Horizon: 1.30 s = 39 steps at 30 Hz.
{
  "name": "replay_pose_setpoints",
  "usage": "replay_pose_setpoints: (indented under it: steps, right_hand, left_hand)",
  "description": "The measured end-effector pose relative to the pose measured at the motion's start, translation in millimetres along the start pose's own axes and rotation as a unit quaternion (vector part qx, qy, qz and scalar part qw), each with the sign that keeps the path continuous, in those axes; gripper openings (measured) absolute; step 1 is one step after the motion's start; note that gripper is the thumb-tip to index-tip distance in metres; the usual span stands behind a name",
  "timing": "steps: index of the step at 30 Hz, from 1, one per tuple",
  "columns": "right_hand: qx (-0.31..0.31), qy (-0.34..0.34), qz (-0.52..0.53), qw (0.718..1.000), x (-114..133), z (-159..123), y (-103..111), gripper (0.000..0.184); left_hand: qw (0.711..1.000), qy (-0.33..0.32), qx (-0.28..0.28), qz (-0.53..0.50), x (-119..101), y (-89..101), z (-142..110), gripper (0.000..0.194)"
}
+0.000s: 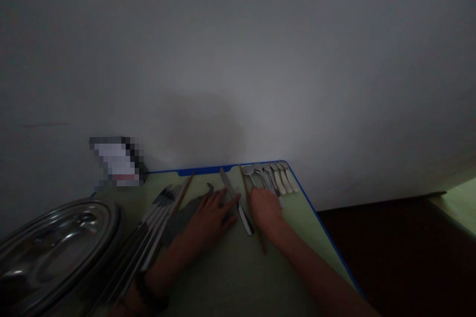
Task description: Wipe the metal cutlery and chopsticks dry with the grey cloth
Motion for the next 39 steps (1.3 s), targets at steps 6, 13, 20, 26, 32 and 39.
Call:
replay_pose_setpoints:
  steps: [6, 13, 20, 26, 32, 39]
  right_hand:
    - [-0.012, -0.004, -0.018, 1.000, -1.7, -1.1, 2.8, 0.033]
    - [-0.023, -0.015, -0.023, 0.999, -1.3, -0.1, 5.5, 0.035]
    - [-0.044, -0.043, -0.011, 0.998, -7.9, -4.0, 6.7, 0.038]
    - [-0.055, -0.083, -0.024, 0.995, -14.4, 0.2, 7.7, 0.032]
    - [-0.045, -0.076, -0.037, 0.995, -11.2, 5.5, 12.2, 0.033]
    - [-0.044, -0.084, -0.037, 0.995, -10.4, 5.4, 15.3, 0.033]
  left_hand:
    - [0.999, -0.038, 0.013, -0.027, 1.5, -8.4, 6.0, 0.046]
    - [0.995, -0.097, 0.011, -0.022, 1.1, -10.5, 11.0, 0.045]
    - [0.995, -0.099, 0.008, -0.023, 4.3, -12.1, 11.4, 0.047]
    - [0.995, -0.101, 0.002, -0.022, 3.9, -11.0, 9.7, 0.046]
    - [0.995, -0.095, -0.007, -0.020, 3.5, -12.2, 8.6, 0.046]
    - [0.996, -0.090, -0.011, -0.022, 1.1, -18.0, 11.3, 0.047]
Point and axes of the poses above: each hand's wrist, its own z-axis towards the middle knuckle, its own y-axis out of the back of the hand, x = y × z, the point moved 5 cm from there along z, towards the middle knuckle, and after that the axes turned 15 degrees about x, right-handed, at the moved point
